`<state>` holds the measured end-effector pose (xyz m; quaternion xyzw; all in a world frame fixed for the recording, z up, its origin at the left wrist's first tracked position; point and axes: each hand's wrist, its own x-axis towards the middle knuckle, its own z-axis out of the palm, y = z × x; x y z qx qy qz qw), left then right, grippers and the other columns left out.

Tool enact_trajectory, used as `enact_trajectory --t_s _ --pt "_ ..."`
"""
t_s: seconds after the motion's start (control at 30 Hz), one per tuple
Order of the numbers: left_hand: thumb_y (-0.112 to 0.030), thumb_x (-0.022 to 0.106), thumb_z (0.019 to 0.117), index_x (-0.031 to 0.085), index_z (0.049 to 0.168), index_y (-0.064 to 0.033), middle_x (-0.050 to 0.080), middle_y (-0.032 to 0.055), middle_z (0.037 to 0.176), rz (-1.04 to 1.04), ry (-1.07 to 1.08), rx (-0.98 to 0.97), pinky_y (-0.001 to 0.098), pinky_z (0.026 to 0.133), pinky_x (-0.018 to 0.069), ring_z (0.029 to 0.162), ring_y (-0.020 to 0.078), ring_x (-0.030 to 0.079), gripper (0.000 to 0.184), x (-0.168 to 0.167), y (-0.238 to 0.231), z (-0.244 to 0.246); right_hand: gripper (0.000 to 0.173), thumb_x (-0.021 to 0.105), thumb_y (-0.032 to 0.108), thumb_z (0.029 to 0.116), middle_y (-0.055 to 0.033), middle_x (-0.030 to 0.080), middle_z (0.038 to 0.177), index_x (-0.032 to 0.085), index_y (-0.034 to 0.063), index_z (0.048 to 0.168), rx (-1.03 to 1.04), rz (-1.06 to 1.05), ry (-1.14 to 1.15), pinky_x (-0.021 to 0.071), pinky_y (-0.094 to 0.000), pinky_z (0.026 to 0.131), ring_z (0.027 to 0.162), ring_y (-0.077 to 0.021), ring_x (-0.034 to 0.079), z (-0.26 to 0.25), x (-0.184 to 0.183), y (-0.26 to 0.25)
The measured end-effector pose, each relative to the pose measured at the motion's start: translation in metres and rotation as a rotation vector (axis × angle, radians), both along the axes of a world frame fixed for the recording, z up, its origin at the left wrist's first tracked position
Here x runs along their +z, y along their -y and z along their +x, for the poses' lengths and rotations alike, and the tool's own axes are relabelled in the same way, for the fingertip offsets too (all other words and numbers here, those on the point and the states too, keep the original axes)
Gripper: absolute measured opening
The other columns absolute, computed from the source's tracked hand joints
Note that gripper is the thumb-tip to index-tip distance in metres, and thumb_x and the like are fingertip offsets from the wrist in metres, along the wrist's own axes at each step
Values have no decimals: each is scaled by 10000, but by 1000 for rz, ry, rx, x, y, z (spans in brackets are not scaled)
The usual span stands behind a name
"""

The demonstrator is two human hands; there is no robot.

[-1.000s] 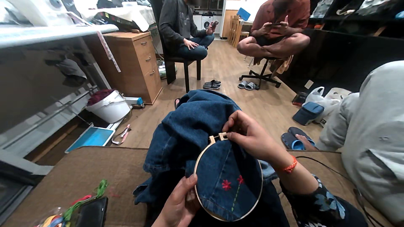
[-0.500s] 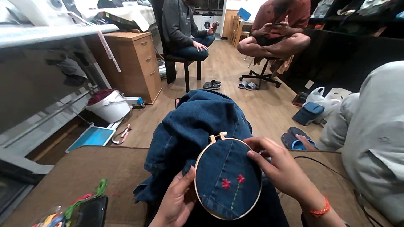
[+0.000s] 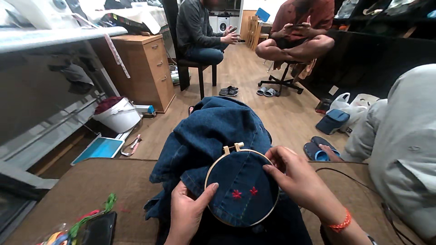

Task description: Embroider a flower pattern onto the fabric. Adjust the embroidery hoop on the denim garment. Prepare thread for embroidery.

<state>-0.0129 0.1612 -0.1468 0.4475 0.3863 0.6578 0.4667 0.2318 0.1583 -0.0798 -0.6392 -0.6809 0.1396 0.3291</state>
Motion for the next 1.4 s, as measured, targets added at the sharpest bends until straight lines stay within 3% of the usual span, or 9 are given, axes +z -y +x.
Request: enact_trajectory --t_s 0.23,0.37,0.6,0.8,0.9,1.03,1.17,1.3,1.4 --pt "-23 849 724 670 1017 40 762 73 884 45 -107 95 269 767 651 826 132 757 350 -4 -3 2 157 712 27 875 -122 623 913 623 24 1005 -53 42 164 563 -477 682 780 -269 652 -18 7 4" --pt "-65 851 730 683 995 27 756 65 870 72 -153 137 258 763 647 813 123 752 327 -9 -7 4 220 733 -35 817 -158 627 936 615 -1 999 -86 108 229 572 -498 700 836 -323 666 -26 2 5" --pt "-81 866 693 689 960 13 754 31 848 98 -185 224 240 757 642 803 85 746 334 -15 -10 8 242 731 -56 806 -146 618 911 608 13 1002 -123 69 201 564 -489 677 800 -312 658 -32 6 6" --pt "-90 889 625 656 926 8 742 -39 845 240 -257 407 172 783 615 822 -11 722 393 -14 -8 14 131 655 -68 697 -89 540 724 612 47 742 -148 502 319 510 -388 528 652 -267 604 -40 -16 5" --pt "-58 906 649 599 1069 33 750 -42 924 199 -140 251 222 825 632 886 24 731 528 -9 1 10 32 636 70 815 -37 554 788 622 85 839 -23 419 227 522 -312 540 655 -158 584 -32 -11 14" --pt "-307 903 742 579 1208 -137 754 -118 1013 77 127 -21 244 858 625 945 19 724 593 0 23 -3 170 652 349 1001 78 629 810 638 182 1030 254 293 -276 488 -144 525 611 31 555 9 -3 38" --pt "-76 620 949 520 1244 16 746 86 1006 -204 364 -63 367 841 643 914 164 749 325 13 20 -12 156 626 427 1012 212 669 830 722 353 1111 175 214 -459 447 -110 494 570 96 525 85 9 80" --pt "-13 447 1002 518 1203 -3 735 79 996 -306 449 -40 354 843 631 920 153 739 214 18 21 -12 222 538 127 1028 216 690 840 733 141 1134 -33 -9 -445 472 -125 573 616 106 548 177 -12 118" --pt "-5 443 945 533 1140 -36 747 47 923 -330 453 -6 332 785 639 858 129 745 216 17 25 -15 257 538 109 1012 97 665 816 703 -9 1169 -158 -345 -319 452 -163 573 600 65 509 230 -58 137"
